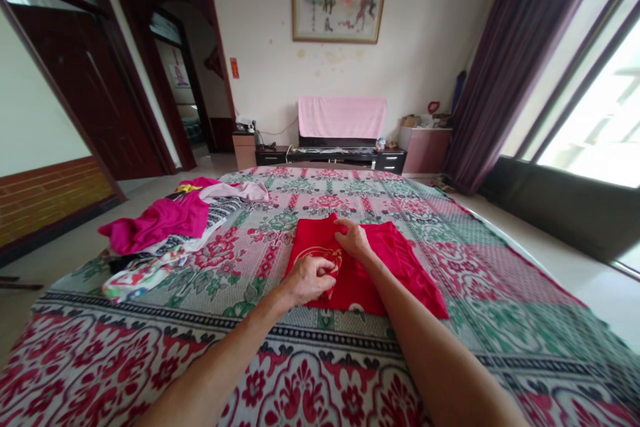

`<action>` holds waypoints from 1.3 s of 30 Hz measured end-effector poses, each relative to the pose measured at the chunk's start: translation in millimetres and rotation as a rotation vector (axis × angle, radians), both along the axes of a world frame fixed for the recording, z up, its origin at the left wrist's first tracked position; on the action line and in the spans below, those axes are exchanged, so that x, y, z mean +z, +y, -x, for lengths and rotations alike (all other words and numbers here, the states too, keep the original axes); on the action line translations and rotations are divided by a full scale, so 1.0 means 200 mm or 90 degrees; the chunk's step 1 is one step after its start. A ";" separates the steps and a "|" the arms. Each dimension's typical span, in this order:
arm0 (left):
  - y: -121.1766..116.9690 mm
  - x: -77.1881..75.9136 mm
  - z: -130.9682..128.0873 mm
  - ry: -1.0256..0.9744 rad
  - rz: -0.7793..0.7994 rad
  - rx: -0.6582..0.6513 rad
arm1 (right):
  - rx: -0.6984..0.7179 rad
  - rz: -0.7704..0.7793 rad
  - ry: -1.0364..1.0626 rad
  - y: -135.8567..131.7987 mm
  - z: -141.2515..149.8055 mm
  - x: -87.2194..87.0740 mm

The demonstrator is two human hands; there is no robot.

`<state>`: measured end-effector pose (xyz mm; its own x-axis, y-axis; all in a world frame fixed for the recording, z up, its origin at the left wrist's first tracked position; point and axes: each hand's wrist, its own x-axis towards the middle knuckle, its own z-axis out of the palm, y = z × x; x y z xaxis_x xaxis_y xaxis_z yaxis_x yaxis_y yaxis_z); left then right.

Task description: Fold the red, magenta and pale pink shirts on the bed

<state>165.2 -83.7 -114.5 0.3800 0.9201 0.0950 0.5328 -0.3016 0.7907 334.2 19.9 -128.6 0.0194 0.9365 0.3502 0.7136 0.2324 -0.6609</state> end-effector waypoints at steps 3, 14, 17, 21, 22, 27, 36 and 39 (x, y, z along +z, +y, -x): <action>0.00 0.00 0.00 -0.004 0.002 -0.007 | -0.020 0.002 -0.014 0.00 0.00 0.00; -0.03 0.08 0.02 -0.047 0.028 -0.016 | -0.050 0.041 -0.036 -0.02 -0.01 0.02; 0.02 0.06 0.08 0.037 -0.139 0.127 | -0.052 0.048 -0.045 -0.03 -0.01 0.02; 0.10 -0.05 0.17 0.176 -0.323 0.167 | -0.051 0.028 -0.055 -0.04 -0.01 0.03; 0.11 -0.09 0.19 0.209 -0.333 0.149 | -0.052 0.022 -0.057 -0.04 -0.01 0.03; 0.09 -0.17 0.19 0.345 -0.279 0.129 | -0.056 -0.024 -0.100 -0.04 -0.01 0.01; 0.06 -0.13 0.17 0.414 -0.198 0.133 | -0.066 -0.025 -0.189 -0.04 -0.02 -0.02; 0.06 -0.13 0.17 0.397 -0.202 0.128 | -0.069 -0.049 -0.175 -0.05 -0.02 -0.01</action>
